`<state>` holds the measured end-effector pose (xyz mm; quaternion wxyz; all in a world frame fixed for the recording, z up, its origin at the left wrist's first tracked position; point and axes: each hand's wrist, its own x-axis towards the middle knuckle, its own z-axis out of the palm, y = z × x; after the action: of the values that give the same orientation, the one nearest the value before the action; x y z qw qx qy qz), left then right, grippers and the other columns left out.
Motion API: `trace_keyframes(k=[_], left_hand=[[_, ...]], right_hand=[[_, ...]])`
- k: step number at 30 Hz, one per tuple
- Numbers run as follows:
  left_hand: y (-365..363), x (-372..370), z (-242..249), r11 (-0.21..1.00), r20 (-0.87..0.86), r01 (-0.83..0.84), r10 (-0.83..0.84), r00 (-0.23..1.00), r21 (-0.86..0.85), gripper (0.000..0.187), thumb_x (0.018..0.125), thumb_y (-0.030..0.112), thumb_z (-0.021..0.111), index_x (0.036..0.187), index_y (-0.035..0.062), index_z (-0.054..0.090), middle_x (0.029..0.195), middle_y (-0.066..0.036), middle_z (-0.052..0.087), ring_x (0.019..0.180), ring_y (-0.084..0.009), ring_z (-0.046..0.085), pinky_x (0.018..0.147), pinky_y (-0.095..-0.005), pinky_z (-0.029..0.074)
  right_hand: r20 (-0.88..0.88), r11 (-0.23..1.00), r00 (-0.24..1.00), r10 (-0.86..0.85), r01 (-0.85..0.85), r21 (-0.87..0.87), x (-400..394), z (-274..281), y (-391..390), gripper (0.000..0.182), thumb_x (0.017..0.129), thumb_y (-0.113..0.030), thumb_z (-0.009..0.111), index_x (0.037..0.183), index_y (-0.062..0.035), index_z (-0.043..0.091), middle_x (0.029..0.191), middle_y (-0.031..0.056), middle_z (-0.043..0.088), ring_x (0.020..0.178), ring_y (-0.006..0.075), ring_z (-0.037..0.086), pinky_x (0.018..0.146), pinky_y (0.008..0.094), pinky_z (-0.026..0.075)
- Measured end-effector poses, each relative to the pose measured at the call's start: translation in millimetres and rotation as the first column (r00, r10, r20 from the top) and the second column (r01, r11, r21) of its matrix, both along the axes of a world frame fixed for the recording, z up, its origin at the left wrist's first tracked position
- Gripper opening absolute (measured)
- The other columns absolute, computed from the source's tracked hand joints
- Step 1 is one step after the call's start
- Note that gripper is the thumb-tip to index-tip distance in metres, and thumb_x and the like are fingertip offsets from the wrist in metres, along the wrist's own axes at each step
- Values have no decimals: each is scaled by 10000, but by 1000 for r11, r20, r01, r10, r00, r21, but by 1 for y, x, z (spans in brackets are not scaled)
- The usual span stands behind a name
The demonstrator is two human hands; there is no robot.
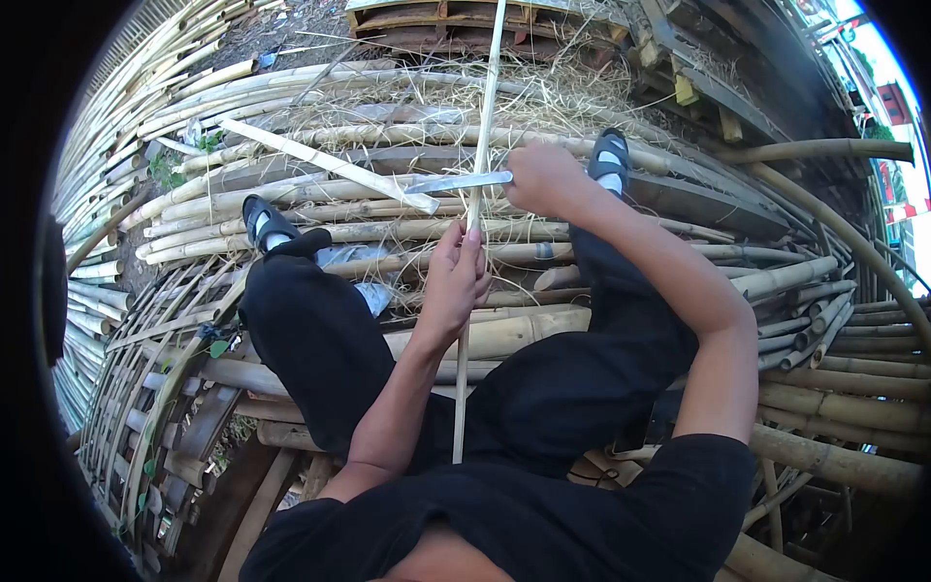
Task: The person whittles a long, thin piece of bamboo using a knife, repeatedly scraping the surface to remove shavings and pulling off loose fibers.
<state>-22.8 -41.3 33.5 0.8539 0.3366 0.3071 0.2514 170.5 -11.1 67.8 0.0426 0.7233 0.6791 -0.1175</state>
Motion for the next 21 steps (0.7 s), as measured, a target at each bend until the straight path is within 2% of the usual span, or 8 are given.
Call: trace_keyframes(k=[3, 5, 8, 11, 13, 15, 19, 21], left_hand=[[0, -2, -2, 1000, 6, 15, -15, 1000, -18, 164, 1006, 249, 384, 944, 98, 407, 569, 65, 293, 383, -15, 232, 342, -192, 168], [-3, -3, -1, 999, 2, 28, -27, 1000, -25, 166, 1005, 252, 386, 942, 100, 405, 569, 65, 293, 381, -15, 231, 339, -192, 165], [-14, 0, 6, 996, -4, 71, -71, 997, -53, 178, 1001, 254, 396, 929, 91, 406, 568, 62, 300, 373, -15, 237, 332, -189, 165], [-14, 5, 0, 997, 3, 72, -72, 997, 19, 186, 999, 257, 403, 919, 90, 408, 569, 62, 306, 372, -16, 238, 330, -187, 169], [-11, 5, -1, 998, -16, 61, -61, 998, 19, 189, 999, 262, 404, 924, 89, 416, 569, 62, 307, 374, -15, 239, 330, -188, 168], [-5, 1, -1, 1000, -23, 1, -2, 1000, -19, 187, 999, 260, 402, 934, 86, 425, 574, 63, 306, 381, -11, 243, 335, -187, 161], [1, -5, 2, 996, 1, -12, 12, 1000, -85, 169, 1002, 245, 392, 955, 87, 427, 586, 65, 301, 391, -9, 228, 340, -183, 151], [2, -5, 3, 996, -1, -5, 5, 1000, -87, 167, 1004, 247, 388, 965, 90, 428, 584, 65, 298, 391, -9, 221, 342, -182, 149]], right_hand=[[-22, 998, 999, 25, -24, 62, 4, -11, 3, 231, 732, -199, 558, 730, 12, 653, 739, 236, 629, 732, 402, 629, 713, 457, 517], [23, 993, 993, -118, 117, 33, 14, -15, 12, 224, 728, -202, 570, 726, 6, 654, 748, 233, 636, 743, 402, 635, 706, 449, 521], [9, 924, 932, -363, 359, 135, 69, -11, 42, 262, 744, -234, 580, 727, 19, 645, 733, 238, 635, 734, 401, 636, 709, 454, 515], [-10, 882, 922, -387, 374, 286, 76, 0, 41, 288, 753, -244, 580, 732, 38, 634, 724, 251, 626, 709, 403, 629, 701, 464, 505], [-77, 891, 929, -363, 370, 262, 57, 12, 27, 301, 771, -250, 563, 724, 40, 629, 708, 254, 617, 696, 407, 621, 684, 473, 495], [-63, 956, 988, -142, 154, 249, 46, 9, 13, 278, 777, -225, 554, 688, 32, 615, 669, 262, 589, 658, 414, 594, 633, 470, 465], [2, 995, 999, 39, -39, 87, 26, -7, -4, 225, 748, -191, 564, 669, 9, 629, 645, 230, 583, 652, 411, 585, 660, 471, 474], [-40, 993, 997, 65, -61, 105, 22, -18, -7, 196, 738, -175, 563, 667, -9, 639, 644, 220, 584, 655, 410, 586, 669, 481, 477]])
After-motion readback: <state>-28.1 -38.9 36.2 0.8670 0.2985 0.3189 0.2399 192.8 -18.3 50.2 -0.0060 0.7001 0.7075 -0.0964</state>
